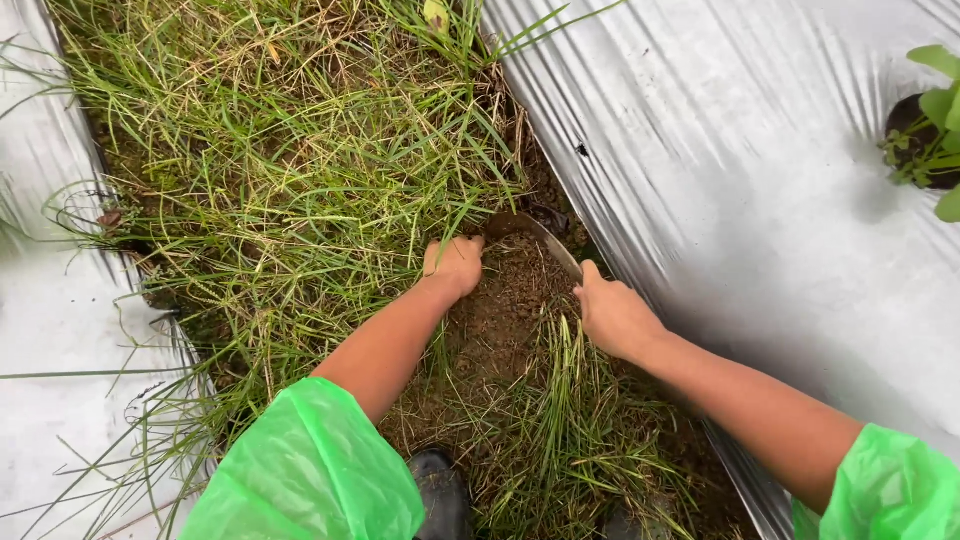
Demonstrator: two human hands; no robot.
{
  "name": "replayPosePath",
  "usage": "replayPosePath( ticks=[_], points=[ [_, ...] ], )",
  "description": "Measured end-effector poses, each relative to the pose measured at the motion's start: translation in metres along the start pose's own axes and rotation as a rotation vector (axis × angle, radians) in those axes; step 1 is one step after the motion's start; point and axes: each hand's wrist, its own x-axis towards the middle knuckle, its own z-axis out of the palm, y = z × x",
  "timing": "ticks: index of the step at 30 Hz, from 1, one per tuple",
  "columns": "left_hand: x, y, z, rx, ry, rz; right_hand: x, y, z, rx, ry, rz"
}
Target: The person uses a curved sickle to cut and remove grass growing along the edge of a white plastic ground cover in a garden. They repeatedly slice the weeds at the base and pull the clumps away by hand, clearing the soil strip between the plastic sheet and the surrounding vegetation.
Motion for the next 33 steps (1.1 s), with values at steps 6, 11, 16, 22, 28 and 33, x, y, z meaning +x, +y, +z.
replayPosePath(
  ticks=[6,11,16,22,28,33],
  points=[
    [0.004,-0.003,0.021,0.065,0.08,0.041,0.006,-0.011,-0.019,-0.056,0.011,-0.053],
    [-0.014,0.007,0.012,0.066,0.065,0.047,0.0,-0.008,-0.009,-0.115,0.013,-0.048],
    [-0.034,0.017,0.005,0.024,0.091,0.095,-0.027,-0.013,-0.014,-0.125,0.014,-0.042],
    [-0.092,0.044,-0.017,0.137,0.186,0.156,-0.077,0.003,0.002,-0.201,-0.039,-0.054],
    [-0.165,0.088,0.05,-0.056,-0.327,0.237,-0.122,0.018,0.014,0.025,-0.31,0.009],
    [-0.155,0.095,0.043,-0.397,-0.133,0.22,-0.104,0.014,-0.002,0.166,-0.111,0.083]
  ],
)
